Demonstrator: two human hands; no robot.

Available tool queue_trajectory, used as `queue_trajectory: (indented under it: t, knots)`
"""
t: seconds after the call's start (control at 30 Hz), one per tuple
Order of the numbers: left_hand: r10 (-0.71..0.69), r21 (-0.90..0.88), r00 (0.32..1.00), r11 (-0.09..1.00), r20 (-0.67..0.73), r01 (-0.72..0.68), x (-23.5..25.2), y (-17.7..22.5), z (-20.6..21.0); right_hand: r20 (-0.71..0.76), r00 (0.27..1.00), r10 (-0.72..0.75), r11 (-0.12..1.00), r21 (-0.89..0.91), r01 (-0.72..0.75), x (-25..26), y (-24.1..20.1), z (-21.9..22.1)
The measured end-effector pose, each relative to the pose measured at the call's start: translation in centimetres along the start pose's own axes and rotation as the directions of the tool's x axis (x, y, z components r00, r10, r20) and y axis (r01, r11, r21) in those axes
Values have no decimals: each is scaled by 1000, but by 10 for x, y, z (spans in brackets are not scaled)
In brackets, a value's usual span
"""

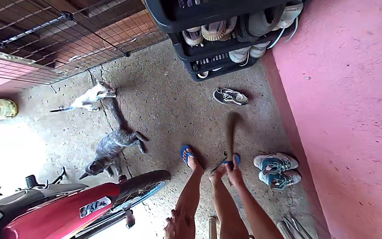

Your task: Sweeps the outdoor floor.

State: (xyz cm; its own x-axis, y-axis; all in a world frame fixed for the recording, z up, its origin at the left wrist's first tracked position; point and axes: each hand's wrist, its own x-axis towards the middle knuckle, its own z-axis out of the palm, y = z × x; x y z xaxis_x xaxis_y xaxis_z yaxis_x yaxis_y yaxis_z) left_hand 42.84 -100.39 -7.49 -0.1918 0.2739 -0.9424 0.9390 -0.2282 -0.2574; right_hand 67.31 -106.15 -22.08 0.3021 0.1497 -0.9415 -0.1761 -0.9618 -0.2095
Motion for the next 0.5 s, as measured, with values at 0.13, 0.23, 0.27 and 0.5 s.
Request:
queue_trajectory:
  t: [0.13, 0.23, 0.27, 0.5]
  knots:
    - [-19, 53, 998, 998, 65, 16, 7, 5, 3, 167, 985, -46, 984, -165, 74, -55, 21, 14]
    - [-1, 77, 999, 997, 44, -2, 3, 8, 3, -45, 998, -52, 998, -40, 50, -59, 37, -7]
    - [0, 84, 995, 996, 97, -8, -8, 16, -12, -119, 993, -26, 1000, 8, 27, -51, 38, -13]
    - [-25, 189, 987, 982, 159, -6, -58, 54, -64, 84, 994, 69, 997, -45, -66, -39, 20, 21]
